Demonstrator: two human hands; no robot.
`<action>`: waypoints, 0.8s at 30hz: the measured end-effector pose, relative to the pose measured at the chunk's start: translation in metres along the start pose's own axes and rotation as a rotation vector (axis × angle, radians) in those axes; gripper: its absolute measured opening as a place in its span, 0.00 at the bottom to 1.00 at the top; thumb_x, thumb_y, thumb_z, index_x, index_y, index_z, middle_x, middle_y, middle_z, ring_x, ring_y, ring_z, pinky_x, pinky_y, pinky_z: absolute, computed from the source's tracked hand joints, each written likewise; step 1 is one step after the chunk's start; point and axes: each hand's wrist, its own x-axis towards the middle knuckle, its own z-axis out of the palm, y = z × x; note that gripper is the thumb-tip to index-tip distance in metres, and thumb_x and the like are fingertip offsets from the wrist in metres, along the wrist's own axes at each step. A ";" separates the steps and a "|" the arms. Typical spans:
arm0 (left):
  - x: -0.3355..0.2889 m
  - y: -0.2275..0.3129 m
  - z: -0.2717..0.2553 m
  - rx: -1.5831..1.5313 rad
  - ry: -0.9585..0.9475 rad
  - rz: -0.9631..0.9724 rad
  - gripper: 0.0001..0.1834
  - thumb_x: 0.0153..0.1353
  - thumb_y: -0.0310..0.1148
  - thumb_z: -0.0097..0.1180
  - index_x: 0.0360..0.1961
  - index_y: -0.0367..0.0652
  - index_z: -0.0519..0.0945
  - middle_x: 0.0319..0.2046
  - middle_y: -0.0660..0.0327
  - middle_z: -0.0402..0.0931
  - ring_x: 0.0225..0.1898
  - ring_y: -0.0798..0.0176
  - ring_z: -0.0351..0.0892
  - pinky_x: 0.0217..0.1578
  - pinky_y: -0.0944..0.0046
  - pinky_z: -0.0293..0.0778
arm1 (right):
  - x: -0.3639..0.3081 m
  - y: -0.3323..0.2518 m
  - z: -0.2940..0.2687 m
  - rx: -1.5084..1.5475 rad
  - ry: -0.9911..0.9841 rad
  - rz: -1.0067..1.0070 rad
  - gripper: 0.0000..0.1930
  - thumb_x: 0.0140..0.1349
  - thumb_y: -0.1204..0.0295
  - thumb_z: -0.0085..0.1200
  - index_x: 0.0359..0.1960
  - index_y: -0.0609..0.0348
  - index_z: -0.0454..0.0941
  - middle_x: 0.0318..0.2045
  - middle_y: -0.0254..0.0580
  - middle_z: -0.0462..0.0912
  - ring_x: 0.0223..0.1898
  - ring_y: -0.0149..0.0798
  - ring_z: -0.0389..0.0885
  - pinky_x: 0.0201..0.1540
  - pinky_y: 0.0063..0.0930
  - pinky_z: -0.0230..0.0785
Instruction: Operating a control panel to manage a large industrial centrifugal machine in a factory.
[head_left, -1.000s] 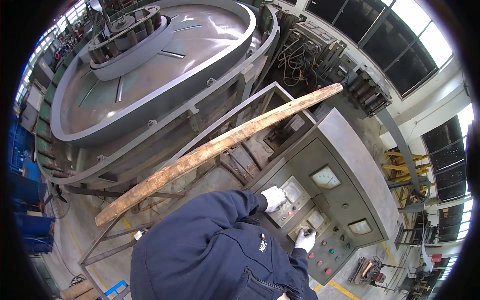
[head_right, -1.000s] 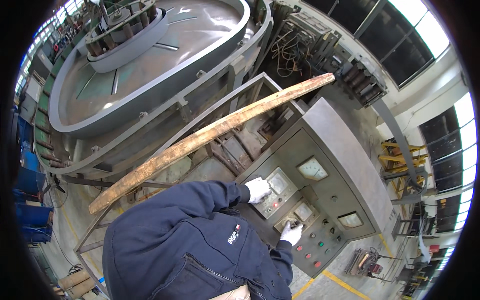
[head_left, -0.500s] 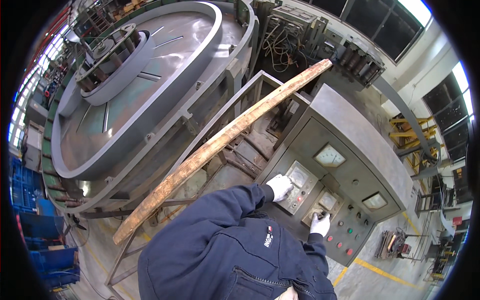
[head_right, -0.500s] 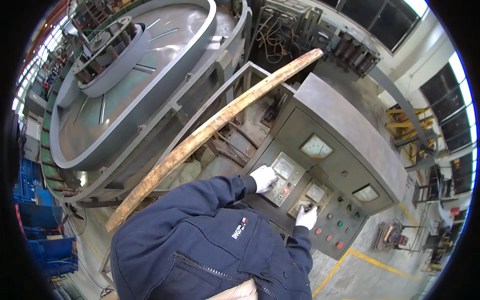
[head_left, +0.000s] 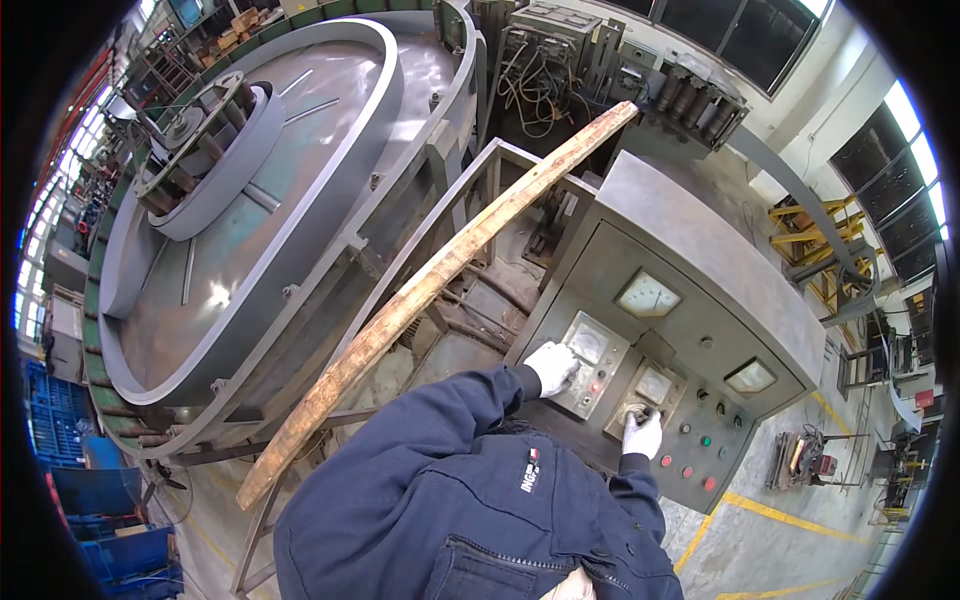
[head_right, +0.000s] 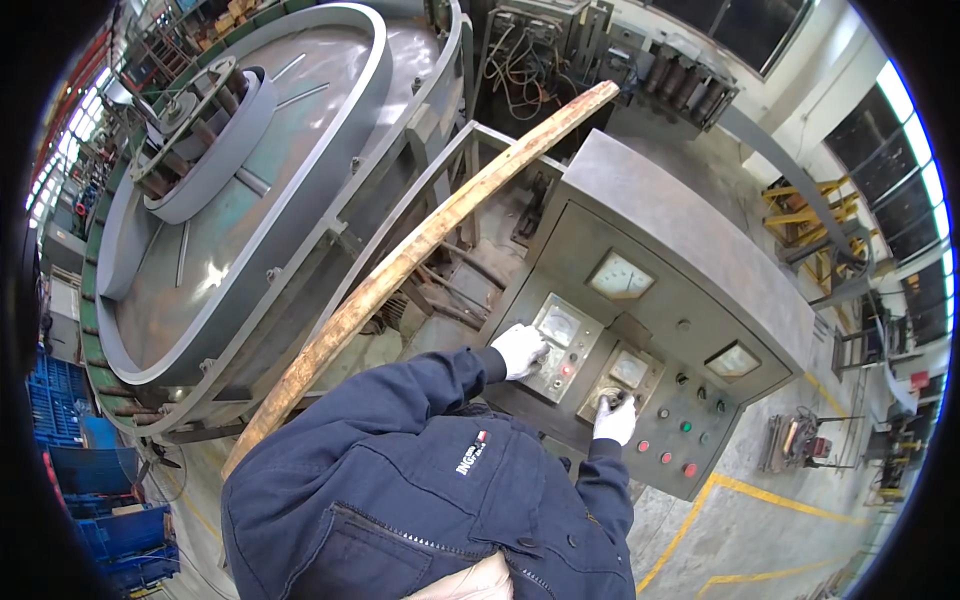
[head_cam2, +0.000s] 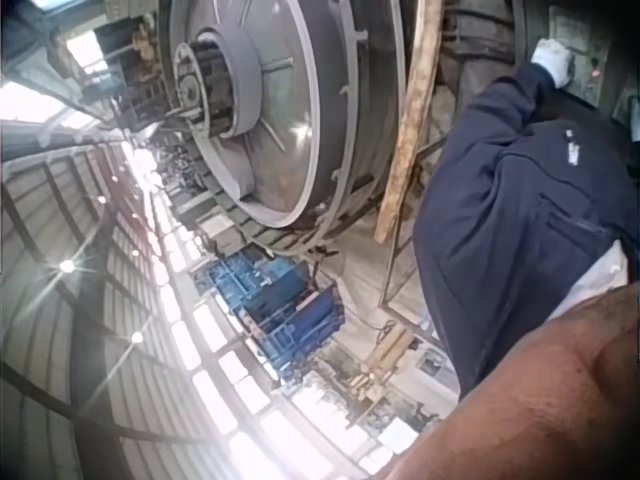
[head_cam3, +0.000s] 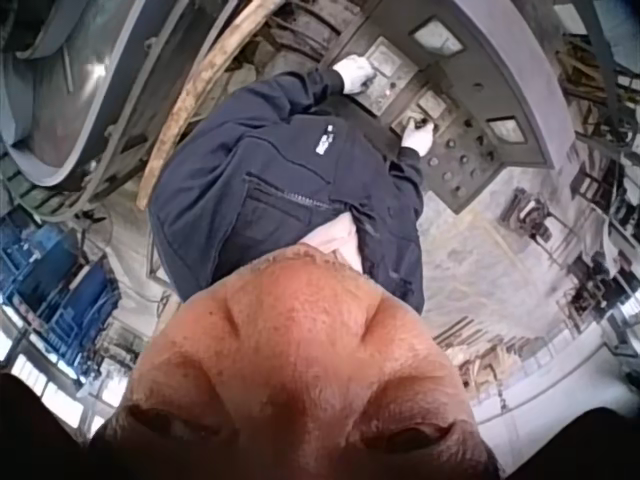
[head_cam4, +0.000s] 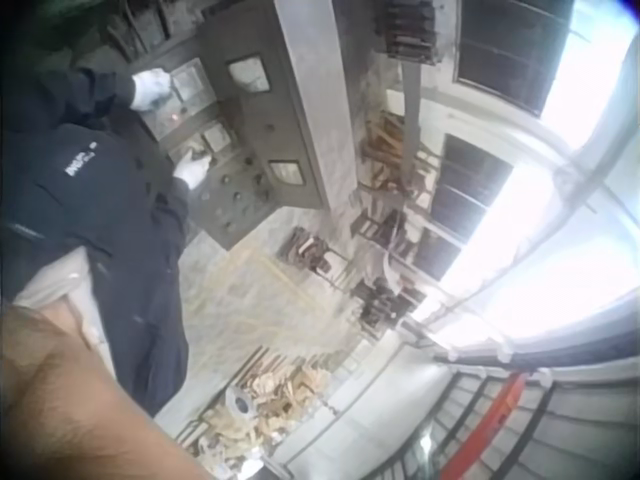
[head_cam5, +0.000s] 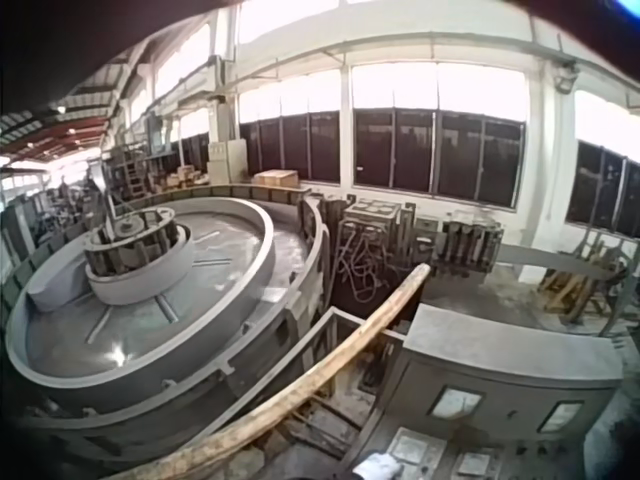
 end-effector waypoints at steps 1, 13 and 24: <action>-0.001 -0.001 0.001 0.000 0.005 0.009 0.13 0.56 0.39 0.70 0.40 0.46 0.87 0.41 0.51 0.84 0.49 0.45 0.84 0.50 0.44 0.77 | 0.000 0.000 0.000 -0.004 -0.003 0.001 0.23 0.63 0.60 0.73 0.54 0.57 0.82 0.49 0.54 0.90 0.52 0.59 0.88 0.57 0.49 0.79; -0.009 -0.005 0.003 -0.060 0.135 0.036 0.17 0.52 0.39 0.71 0.42 0.44 0.86 0.37 0.48 0.82 0.44 0.40 0.84 0.46 0.42 0.78 | -0.003 -0.009 -0.004 -0.022 0.038 -0.020 0.23 0.61 0.62 0.73 0.53 0.62 0.83 0.45 0.57 0.91 0.48 0.58 0.90 0.54 0.47 0.81; -0.007 -0.010 0.018 -0.016 0.107 0.027 0.20 0.50 0.38 0.72 0.45 0.45 0.86 0.41 0.54 0.84 0.50 0.45 0.83 0.50 0.45 0.79 | -0.001 -0.009 -0.009 -0.008 -0.036 0.014 0.25 0.63 0.60 0.72 0.56 0.60 0.81 0.49 0.60 0.89 0.52 0.61 0.88 0.57 0.50 0.79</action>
